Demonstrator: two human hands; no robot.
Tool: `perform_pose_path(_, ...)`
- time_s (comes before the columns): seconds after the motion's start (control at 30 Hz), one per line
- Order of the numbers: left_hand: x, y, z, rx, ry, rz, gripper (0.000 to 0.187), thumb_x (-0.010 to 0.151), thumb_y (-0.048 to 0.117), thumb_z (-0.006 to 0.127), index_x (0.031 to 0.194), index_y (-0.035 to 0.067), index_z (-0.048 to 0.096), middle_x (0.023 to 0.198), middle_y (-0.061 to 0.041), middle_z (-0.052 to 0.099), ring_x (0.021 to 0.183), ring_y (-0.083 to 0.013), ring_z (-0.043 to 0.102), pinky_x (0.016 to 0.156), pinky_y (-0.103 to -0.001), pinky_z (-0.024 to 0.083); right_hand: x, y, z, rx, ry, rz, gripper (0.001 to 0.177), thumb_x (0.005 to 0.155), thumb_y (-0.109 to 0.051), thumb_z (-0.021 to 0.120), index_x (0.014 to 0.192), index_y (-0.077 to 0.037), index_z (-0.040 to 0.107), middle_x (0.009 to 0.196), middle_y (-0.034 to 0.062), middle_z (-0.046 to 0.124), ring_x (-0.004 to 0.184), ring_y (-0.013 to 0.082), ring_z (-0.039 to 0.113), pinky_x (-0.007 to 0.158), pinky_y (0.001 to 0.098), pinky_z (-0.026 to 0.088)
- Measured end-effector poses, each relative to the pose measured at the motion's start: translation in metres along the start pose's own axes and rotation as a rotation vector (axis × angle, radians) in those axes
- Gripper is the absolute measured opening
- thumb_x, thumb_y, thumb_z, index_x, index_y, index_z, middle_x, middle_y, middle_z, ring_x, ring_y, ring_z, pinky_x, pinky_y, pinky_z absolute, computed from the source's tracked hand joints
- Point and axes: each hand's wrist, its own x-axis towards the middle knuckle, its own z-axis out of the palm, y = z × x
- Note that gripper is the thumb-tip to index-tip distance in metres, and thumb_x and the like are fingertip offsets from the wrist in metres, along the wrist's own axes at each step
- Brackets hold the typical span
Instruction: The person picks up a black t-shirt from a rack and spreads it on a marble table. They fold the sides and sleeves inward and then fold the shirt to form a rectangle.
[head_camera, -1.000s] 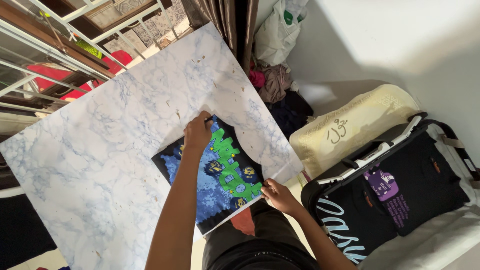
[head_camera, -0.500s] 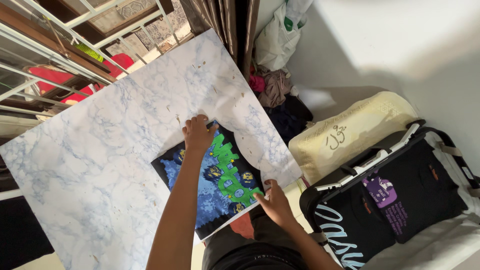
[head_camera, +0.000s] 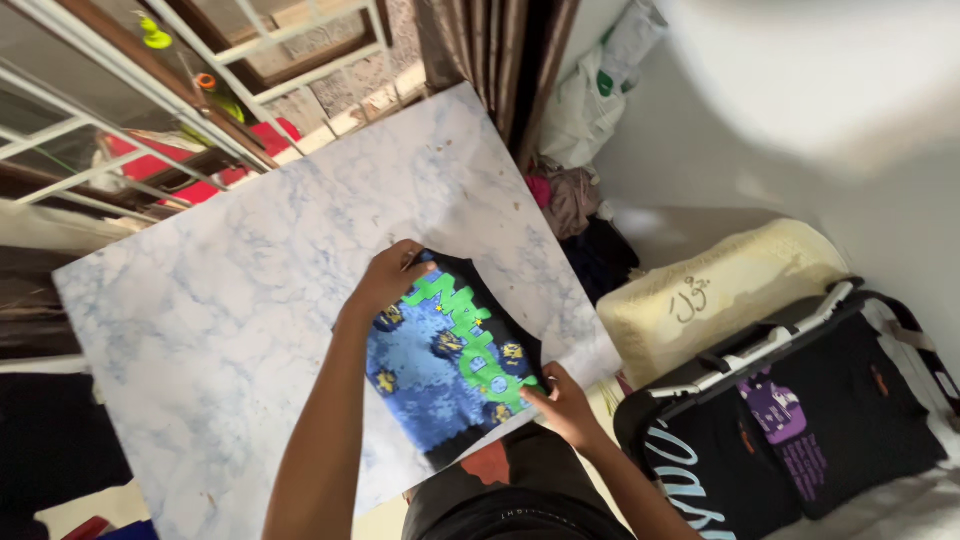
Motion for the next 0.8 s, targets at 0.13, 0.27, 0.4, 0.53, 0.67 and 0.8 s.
perform_pose_path(0.13, -0.055, 0.022, -0.066, -0.213, 0.093, -0.002, 0.021, 0.093, 0.014, 0.072, 0.109, 0.003, 0.066, 0.091, -0.003, 0.075, 0.078, -0.0062, 0.067, 0.067, -0.024, 0.055, 0.01, -0.075, -0.009, -0.09, 0.0, -0.005, 0.044, 0.085, -0.039, 0.075, 0.115, -0.01, 0.06, 0.084, 0.0004, 0.075, 0.062, 0.0104, 0.06, 0.053, 0.0271, 0.044)
perform_pose_path(0.27, -0.107, 0.04, -0.134, -0.082, 0.291, 0.056, 0.026, 0.095, 0.008, 0.072, 0.122, 0.006, 0.071, 0.085, -0.006, 0.07, 0.078, -0.0066, 0.06, 0.071, -0.023, 0.05, 0.049, -0.159, -0.006, -0.265, -0.072, -0.095, 0.044, 0.087, -0.038, 0.074, 0.123, -0.012, 0.07, 0.066, 0.0072, 0.064, 0.05, 0.0112, 0.052, 0.046, 0.0306, 0.039)
perform_pose_path(0.4, -0.144, 0.053, -0.182, -0.183, 0.5, 0.18, 0.024, 0.094, 0.006, 0.074, 0.117, 0.003, 0.072, 0.095, -0.002, 0.076, 0.087, -0.0056, 0.067, 0.081, -0.023, 0.054, 0.084, -0.244, 0.022, -0.459, -0.032, -0.233, 0.033, 0.093, -0.033, 0.073, 0.116, -0.01, 0.076, 0.065, 0.0111, 0.067, 0.051, 0.0141, 0.056, 0.049, 0.0325, 0.043)
perform_pose_path(0.53, -0.179, 0.047, -0.203, 0.018, 0.77, 0.241, 0.024, 0.09, 0.007, 0.077, 0.114, 0.005, 0.074, 0.098, -0.006, 0.078, 0.093, -0.013, 0.072, 0.086, -0.027, 0.055, 0.095, -0.283, 0.055, -0.418, 0.079, -0.797, 0.031, 0.094, -0.016, 0.073, 0.123, -0.007, 0.073, 0.109, 0.01, 0.077, 0.084, 0.0221, 0.069, 0.071, 0.0347, 0.053)
perform_pose_path(0.67, -0.211, -0.005, -0.193, 0.204, 0.868, 0.178, 0.028, 0.086, 0.011, 0.081, 0.114, 0.011, 0.078, 0.109, -0.01, 0.077, 0.093, -0.0236, 0.071, 0.086, -0.034, 0.055, 0.109, -0.261, 0.091, -0.507, 0.069, -0.906, 0.036, 0.092, -0.01, 0.071, 0.128, -0.009, 0.07, 0.129, 0.0133, 0.071, 0.118, 0.0311, 0.067, 0.098, 0.0387, 0.054)
perform_pose_path(0.8, -0.243, -0.078, -0.157, 0.192, 0.78, -0.058, 0.028, 0.084, 0.017, 0.081, 0.113, 0.016, 0.079, 0.11, -0.006, 0.079, 0.097, -0.026, 0.073, 0.086, -0.036, 0.056, 0.1, -0.206, 0.115, -0.659, -0.087, -0.733, 0.038, 0.092, -0.007, 0.067, 0.13, -0.011, 0.069, 0.132, 0.0111, 0.069, 0.12, 0.032, 0.065, 0.1, 0.0404, 0.051)
